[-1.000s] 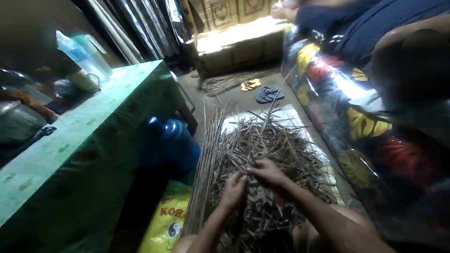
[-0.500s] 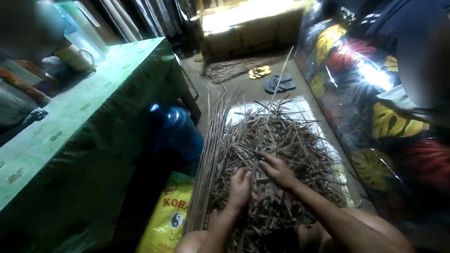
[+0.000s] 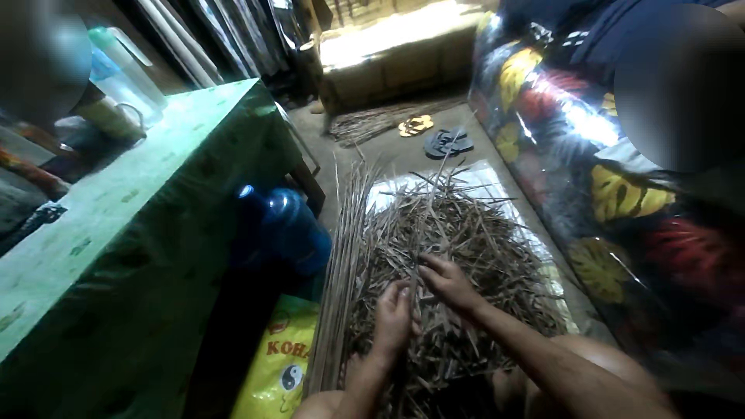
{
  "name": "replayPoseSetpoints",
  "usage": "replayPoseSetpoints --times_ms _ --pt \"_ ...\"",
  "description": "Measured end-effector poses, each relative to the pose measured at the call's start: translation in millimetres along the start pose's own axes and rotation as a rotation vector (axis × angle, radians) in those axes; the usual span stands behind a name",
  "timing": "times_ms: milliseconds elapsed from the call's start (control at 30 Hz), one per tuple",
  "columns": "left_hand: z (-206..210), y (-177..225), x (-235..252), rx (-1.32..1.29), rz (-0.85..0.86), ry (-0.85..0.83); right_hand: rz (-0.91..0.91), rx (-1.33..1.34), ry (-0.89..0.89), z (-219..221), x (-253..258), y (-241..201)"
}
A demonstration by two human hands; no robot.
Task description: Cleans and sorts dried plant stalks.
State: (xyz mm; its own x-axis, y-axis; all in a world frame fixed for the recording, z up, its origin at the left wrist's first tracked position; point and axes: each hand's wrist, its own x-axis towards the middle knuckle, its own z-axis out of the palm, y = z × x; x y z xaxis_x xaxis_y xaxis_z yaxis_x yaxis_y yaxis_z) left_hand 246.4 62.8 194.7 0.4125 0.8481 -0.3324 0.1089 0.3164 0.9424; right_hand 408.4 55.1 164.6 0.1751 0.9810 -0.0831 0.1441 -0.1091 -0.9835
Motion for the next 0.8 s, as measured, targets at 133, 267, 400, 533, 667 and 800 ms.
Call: replayPoseSetpoints --times_ms 133,267,400,533,667,800 --pt "-0.9 0.6 -0.5 -0.008 -0.002 -0.011 0.029 0.057 0.031 -2.2 1.2 -4.8" --pt "0.9 0.2 -6.2 0.017 -0.008 -0.048 0.063 0.088 0.117 -12.6 13.5 1.5" --pt "1.2 1.5 -13.9 0.038 -0.013 -0.084 0.121 0.136 0.199 -27.9 22.5 -5.8" --pt "1.1 0.7 -23.0 0.061 0.012 -0.126 0.194 0.192 0.250 -45.9 32.4 -11.4" --pt "-0.4 0.4 -28.7 0.079 0.027 -0.124 0.231 0.231 0.245 -54.8 33.5 -16.7" --pt "-1.0 2.3 -35.7 0.100 0.007 -0.146 0.250 0.210 0.322 -66.9 39.9 -10.4"
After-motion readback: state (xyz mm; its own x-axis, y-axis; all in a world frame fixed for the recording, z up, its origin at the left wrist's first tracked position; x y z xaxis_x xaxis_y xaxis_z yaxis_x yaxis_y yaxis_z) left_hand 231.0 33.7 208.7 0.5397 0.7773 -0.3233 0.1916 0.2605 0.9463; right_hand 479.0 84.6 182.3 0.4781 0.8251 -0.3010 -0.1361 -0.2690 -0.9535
